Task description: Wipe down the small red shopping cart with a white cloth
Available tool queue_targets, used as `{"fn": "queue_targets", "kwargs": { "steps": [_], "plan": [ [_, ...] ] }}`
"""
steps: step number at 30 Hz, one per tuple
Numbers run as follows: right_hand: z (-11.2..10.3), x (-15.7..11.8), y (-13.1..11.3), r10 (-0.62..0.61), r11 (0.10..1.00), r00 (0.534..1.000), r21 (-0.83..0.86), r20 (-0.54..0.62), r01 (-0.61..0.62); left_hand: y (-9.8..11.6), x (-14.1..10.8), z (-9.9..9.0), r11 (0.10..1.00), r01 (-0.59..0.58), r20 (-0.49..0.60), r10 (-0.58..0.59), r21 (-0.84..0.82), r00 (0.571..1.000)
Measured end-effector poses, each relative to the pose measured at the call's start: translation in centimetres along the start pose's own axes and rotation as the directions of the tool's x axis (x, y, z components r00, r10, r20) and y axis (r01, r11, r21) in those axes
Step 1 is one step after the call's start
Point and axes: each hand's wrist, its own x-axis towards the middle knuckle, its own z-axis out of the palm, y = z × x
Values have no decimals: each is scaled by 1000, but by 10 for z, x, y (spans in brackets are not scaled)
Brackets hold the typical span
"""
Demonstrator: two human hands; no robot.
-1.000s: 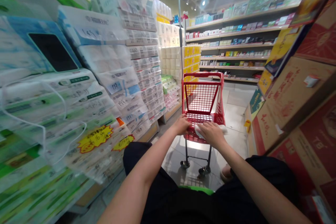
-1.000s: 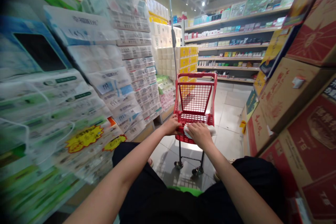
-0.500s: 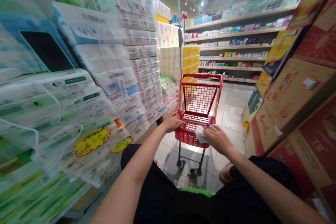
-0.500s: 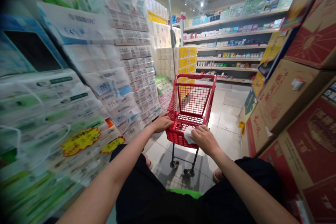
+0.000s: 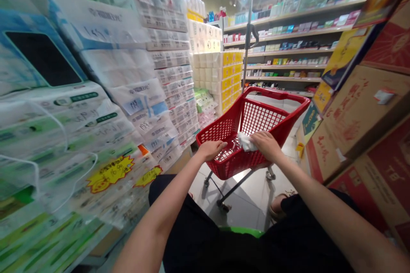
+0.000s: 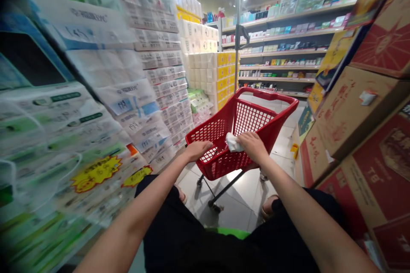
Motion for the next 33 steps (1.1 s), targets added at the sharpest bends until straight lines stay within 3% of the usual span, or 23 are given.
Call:
{"fn": "queue_targets", "kwargs": {
  "steps": [5,7,9,11,13,15,20,23,25,27,33],
  "plan": [
    [-23,-14,93,154,960,978,-215,-140,-182,31,-14,10,995,16,65,-23,103,998],
    [-32,-23,114,199,935,958,-252,-206,-248,36,-12,13,988,17,50,-25,155,998],
    [-39,-30,120,225,921,945,-265,-238,-286,39,-7,15,984,14,35,-20,178,999],
    [-42,-35,110,227,922,949,-266,-219,-282,40,-1,17,980,13,8,-15,197,1000],
    [-38,-36,83,206,937,965,-254,-161,-242,42,4,20,977,20,-32,-14,214,999],
    [-28,-32,44,156,959,984,-223,-91,-173,44,8,23,975,22,-69,-7,219,998],
    [5,-15,-52,39,992,997,-116,-61,-46,42,15,30,976,-3,-100,25,217,995],
    [13,-6,-70,-30,995,999,-100,-45,25,39,15,31,974,-5,-93,27,227,995],
    [11,-5,-60,-95,992,995,-79,-11,94,37,14,30,974,-2,-103,26,228,994],
    [3,-8,-36,-138,988,990,-61,22,139,37,12,28,976,1,-111,24,217,993],
    [-30,-35,85,4,978,1000,-207,0,-4,30,14,25,978,13,-90,6,208,996]
  ]
}}
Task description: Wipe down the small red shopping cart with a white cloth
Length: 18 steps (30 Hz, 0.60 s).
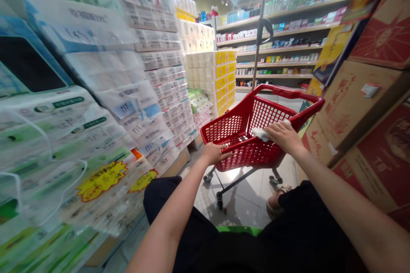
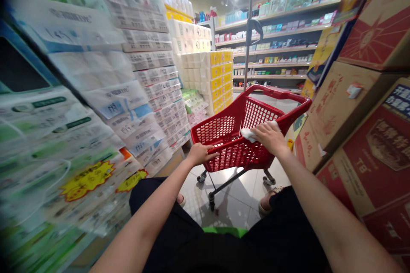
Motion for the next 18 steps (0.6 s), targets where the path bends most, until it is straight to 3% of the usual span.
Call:
{"fn": "queue_targets", "kwargs": {
  "steps": [2,4,7,10,13,18],
  "plan": [
    [-1,-7,35,54,997,998,-57,-36,-56,-6,4,0,1000,-16,23,17,-7,1000],
    [-3,-9,55,83,991,995,-106,-51,-88,-13,9,0,999,-31,44,32,-30,999],
    [-6,-5,54,104,980,993,-165,-57,-112,-25,18,-4,997,-32,68,37,-72,997],
    [-6,7,26,76,984,997,-160,-31,-80,-30,27,-11,992,-45,137,61,-119,989],
    [0,27,-17,-14,999,998,-47,56,17,-24,34,-15,979,-50,201,90,-196,976],
    [8,60,-79,-57,996,991,79,121,48,-14,36,-9,982,127,83,-116,-141,990]
  ]
}}
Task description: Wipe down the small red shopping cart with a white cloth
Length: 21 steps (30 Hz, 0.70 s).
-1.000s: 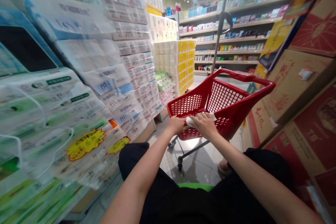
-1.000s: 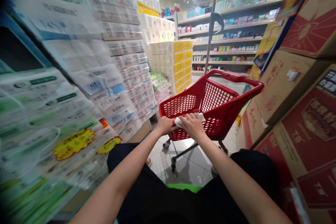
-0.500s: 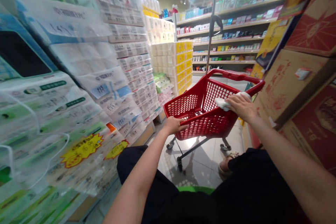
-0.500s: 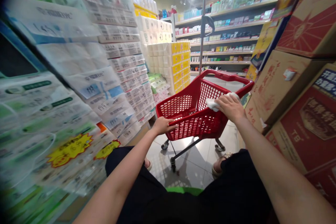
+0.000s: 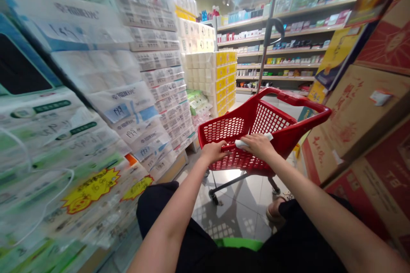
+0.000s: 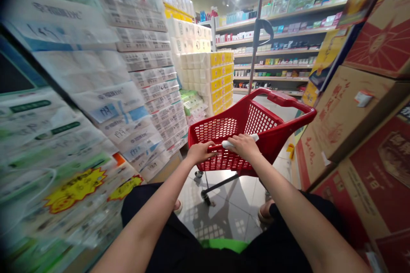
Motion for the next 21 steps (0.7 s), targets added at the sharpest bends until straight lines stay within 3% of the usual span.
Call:
{"fn": "queue_targets", "kwargs": {
  "steps": [3,6,10,16,18,21],
  "plan": [
    [1,12,-9,-12,1000,1000,10,-7,13,-11,1,3,998,42,-43,-41,37,998],
    [2,15,5,-56,998,998,-21,-25,55,-23,6,3,998,48,-51,-45,44,998],
    [-1,2,55,-51,994,996,-101,-74,43,-28,19,5,998,44,-66,-42,37,997],
    [-20,-29,149,79,976,987,-189,-138,-105,-25,38,13,999,43,-76,-42,7,996],
    [-22,-29,164,90,979,990,-173,-107,-108,-25,42,15,999,37,-81,-36,10,996],
    [-18,-19,168,76,985,996,-153,-41,-81,-28,45,16,999,40,-89,-38,20,995]
  ]
}}
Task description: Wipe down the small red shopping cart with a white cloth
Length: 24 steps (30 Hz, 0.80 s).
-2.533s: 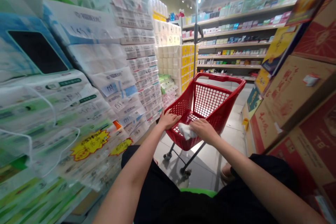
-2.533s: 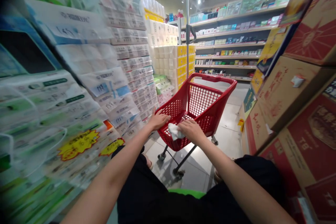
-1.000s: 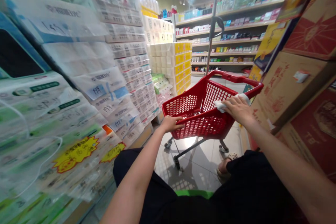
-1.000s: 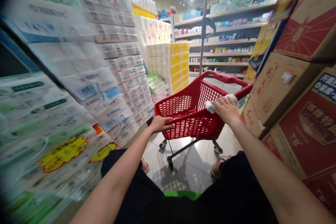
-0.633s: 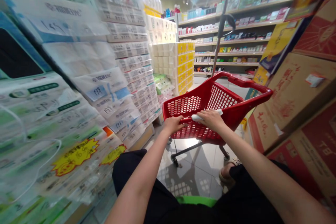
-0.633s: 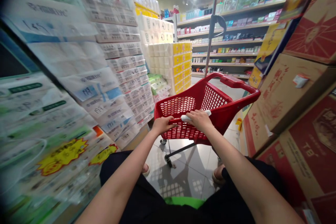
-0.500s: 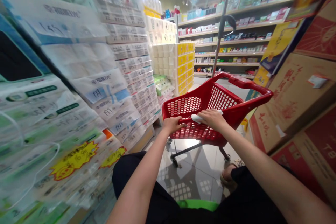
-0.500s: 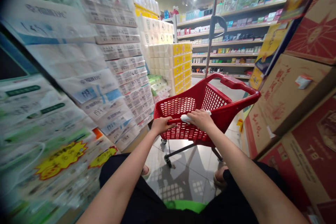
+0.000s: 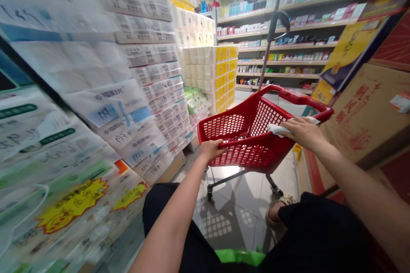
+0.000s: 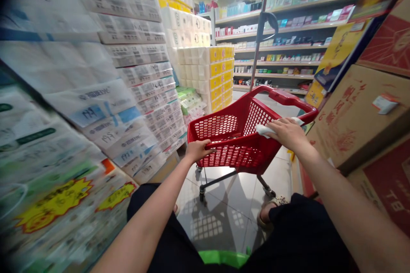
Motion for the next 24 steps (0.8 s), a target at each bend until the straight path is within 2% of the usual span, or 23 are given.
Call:
{"fn": "queue_targets", "kwargs": {
  "steps": [7,16,24],
  "plan": [
    [14,23,-19,-95,995,989,5,110,95,-3,1,0,1000,23,8,-23,-8,1000],
    [24,36,-27,-56,998,996,-33,72,58,-4,6,-6,997,74,19,-74,-10,997],
    [26,43,-36,-32,999,999,24,25,32,-13,11,-8,994,105,19,-105,-7,994]
  ]
}}
